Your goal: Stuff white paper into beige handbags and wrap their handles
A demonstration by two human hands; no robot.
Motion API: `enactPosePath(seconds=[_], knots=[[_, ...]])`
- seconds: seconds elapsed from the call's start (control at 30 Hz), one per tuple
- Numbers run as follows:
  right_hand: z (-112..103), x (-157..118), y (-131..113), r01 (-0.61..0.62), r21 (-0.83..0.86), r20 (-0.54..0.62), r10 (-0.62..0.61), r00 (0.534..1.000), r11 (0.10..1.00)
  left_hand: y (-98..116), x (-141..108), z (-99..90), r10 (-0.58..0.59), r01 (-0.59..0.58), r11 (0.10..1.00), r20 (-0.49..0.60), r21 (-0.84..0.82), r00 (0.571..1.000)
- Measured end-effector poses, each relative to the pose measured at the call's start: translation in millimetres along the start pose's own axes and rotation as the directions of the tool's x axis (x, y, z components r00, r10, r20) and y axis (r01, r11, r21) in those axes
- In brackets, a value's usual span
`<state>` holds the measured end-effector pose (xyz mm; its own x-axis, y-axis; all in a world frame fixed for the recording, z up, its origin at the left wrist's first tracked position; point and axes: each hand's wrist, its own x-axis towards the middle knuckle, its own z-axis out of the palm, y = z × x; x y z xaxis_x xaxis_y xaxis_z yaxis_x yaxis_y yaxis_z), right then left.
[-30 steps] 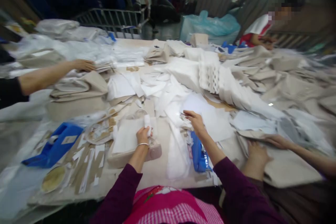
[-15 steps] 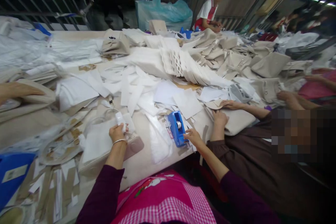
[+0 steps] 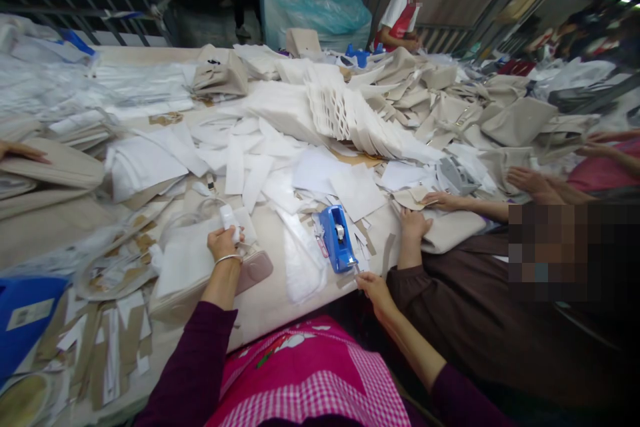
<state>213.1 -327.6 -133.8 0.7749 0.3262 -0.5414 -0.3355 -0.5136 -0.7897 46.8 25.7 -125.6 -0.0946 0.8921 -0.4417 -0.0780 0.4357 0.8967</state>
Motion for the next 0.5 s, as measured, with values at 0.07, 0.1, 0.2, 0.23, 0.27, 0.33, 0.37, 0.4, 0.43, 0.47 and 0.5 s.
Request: enactPosePath(seconds=[0.07, 0.1, 0.2, 0.23, 0.27, 0.33, 0.37, 0.4, 0.43, 0.47, 0.5], knots=[[1, 3, 10, 0.018, -0.103, -0.034, -0.021, 0.999, 0.994, 1, -1, -0.2, -0.007, 0.007, 1.0, -0.001, 0.001, 1.0], [3, 1, 12, 0.013, -0.143, -0.038, -0.019, 0.999, 0.99, 2, -2, -1.2, -0.006, 0.006, 1.0, -0.004, -0.001, 1.0], [17, -11, 11, -0.034, -0.176, 0.055, 0.045, 0.997, 0.984, 5, -8, -7.4, 0.016, -0.016, 1.0, -0.012, -0.019, 1.0], [26, -15, 5, -0.064, -0.161, 0.14, 0.087, 0.986, 0.985, 5, -9, -9.4, 0.025, -0.025, 0.999, -0.006, -0.026, 1.0], [38, -17, -5, -0.122, -0.128, 0.271, 0.153, 0.95, 0.984, 4, -9, -10.8, 0.035, -0.035, 0.999, -0.003, -0.034, 0.999], [72, -15, -40, -0.116, -0.054, 0.529, 0.127, 0.839, 0.992, 0, -7, -12.1, 0.06, -0.06, 0.997, 0.002, -0.047, 0.998], [95, -13, -64, -0.05, -0.008, 0.632, 0.043, 0.774, 0.999, -2, -5, -12.4, 0.069, -0.069, 0.996, -0.001, -0.049, 0.998], [120, -9, -92, 0.067, 0.04, 0.691, -0.076, 0.718, 0.997, -4, -3, -12.7, 0.075, -0.075, 0.996, -0.004, -0.048, 0.997], [147, -6, -120, 0.213, 0.075, 0.729, -0.199, 0.655, 0.974, -6, -2, -13.3, 0.078, -0.078, 0.996, -0.008, -0.043, 0.997], [175, -1, -148, 0.34, 0.107, 0.76, -0.297, 0.578, 0.934, -7, -2, -14.1, 0.076, -0.076, 0.997, -0.01, -0.034, 0.997], [203, 3, -172, 0.433, 0.126, 0.788, -0.355, 0.503, 0.893, -8, -2, -15.2, 0.072, -0.072, 0.997, -0.011, -0.022, 0.997]])
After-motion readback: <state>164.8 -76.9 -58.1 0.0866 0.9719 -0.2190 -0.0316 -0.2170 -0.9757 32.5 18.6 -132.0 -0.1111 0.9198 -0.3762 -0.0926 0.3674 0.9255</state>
